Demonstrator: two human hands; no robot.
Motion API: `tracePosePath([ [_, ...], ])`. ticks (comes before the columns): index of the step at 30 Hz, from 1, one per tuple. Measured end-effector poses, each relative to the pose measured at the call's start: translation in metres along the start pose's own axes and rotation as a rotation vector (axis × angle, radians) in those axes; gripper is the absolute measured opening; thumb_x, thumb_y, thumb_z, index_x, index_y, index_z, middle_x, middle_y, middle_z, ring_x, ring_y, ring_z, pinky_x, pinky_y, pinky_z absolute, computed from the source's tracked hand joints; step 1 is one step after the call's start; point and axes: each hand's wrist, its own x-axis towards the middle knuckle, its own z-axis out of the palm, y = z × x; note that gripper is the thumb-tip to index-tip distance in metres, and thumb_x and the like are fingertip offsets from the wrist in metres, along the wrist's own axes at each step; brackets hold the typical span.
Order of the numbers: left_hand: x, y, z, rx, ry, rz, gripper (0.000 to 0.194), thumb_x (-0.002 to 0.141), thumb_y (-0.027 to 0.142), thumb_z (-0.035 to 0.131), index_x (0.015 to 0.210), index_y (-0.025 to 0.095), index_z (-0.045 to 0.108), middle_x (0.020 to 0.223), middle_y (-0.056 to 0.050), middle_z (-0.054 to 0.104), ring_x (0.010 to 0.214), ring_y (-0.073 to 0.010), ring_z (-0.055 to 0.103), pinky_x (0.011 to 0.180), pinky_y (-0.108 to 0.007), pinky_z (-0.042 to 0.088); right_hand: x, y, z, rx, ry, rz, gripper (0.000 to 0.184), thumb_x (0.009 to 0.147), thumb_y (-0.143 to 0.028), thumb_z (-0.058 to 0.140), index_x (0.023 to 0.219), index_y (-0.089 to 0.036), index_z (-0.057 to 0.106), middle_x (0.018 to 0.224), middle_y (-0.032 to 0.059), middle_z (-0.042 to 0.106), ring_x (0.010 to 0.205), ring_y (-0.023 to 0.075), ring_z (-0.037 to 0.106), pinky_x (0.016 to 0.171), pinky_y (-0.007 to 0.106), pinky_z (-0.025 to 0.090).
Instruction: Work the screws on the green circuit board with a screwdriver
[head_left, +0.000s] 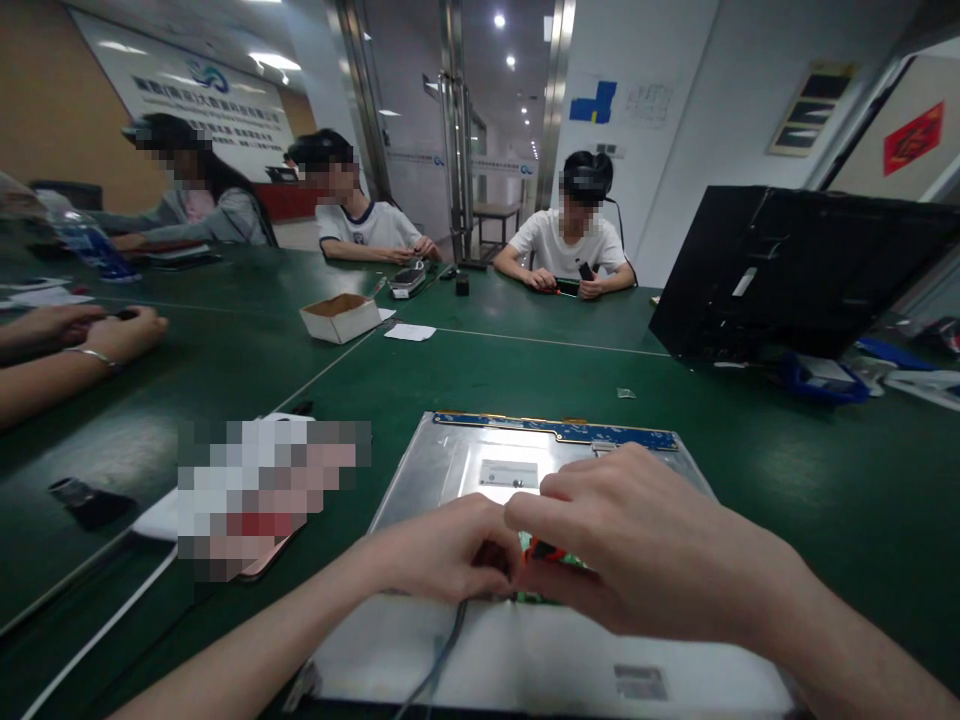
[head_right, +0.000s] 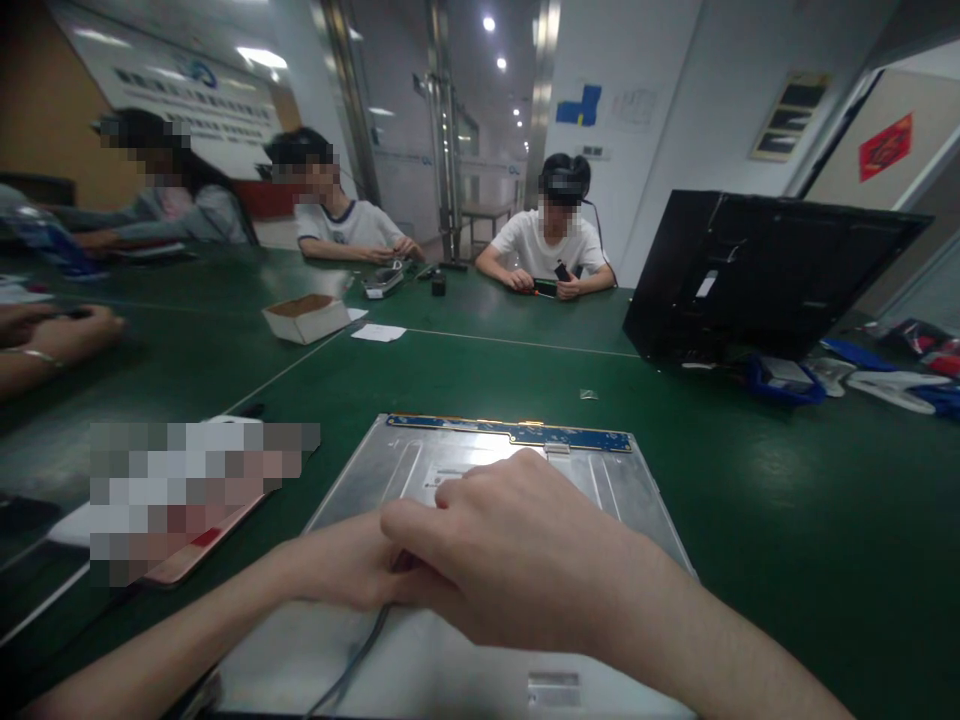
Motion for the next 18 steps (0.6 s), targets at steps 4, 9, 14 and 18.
tracePosePath([
  [4,0.0009,0.0010,-0.0014,0.032,-0.018,-0.030,0.008,0.080,0.015,0.062,0.085,0.015,0.070,0.075,-0.002,0.067,0.065,-0.0151,0.059,0.056,-0.022,0.043,-0.0005,-0.0003,0.0007,0.019,0.016,-0.007,0.006,0.088,-0.024,0.051,0.087,-0.022,0.045,0.076,-0.0033,0.058,0.058,0.0115,0.042,0.050,0.027,0.020],
  [9,0.0011,0.0015,-0.0018,0.059,-0.023,-0.008,0.010,0.080,0.012,0.063,0.086,0.016,0.069,0.071,0.000,0.065,0.060,-0.0130,0.056,0.053,-0.021,0.041,-0.0023,0.0007,0.0004,-0.001,0.001,-0.007,0.008,0.090,-0.030,0.052,0.089,-0.024,0.048,0.073,-0.0044,0.057,0.058,0.0120,0.042,0.050,0.027,0.019],
  [14,0.0003,0.0022,-0.0015,0.083,-0.024,-0.022,0.008,0.082,0.015,0.062,0.086,0.016,0.069,0.072,-0.001,0.065,0.061,-0.0135,0.057,0.055,-0.021,0.043,-0.0019,0.0001,0.0009,0.019,0.012,-0.008,0.008,0.087,-0.023,0.054,0.088,-0.023,0.046,0.076,-0.0042,0.058,0.059,0.0116,0.042,0.050,0.027,0.021],
  [18,0.0002,0.0019,-0.0024,0.081,-0.021,-0.030,0.008,0.079,0.013,0.065,0.085,0.016,0.069,0.072,0.000,0.064,0.061,-0.0135,0.056,0.055,-0.021,0.042,-0.0007,0.0001,0.0012,0.029,0.004,-0.010,0.011,0.087,-0.029,0.057,0.090,-0.024,0.048,0.076,-0.0044,0.058,0.060,0.0120,0.043,0.050,0.027,0.021],
])
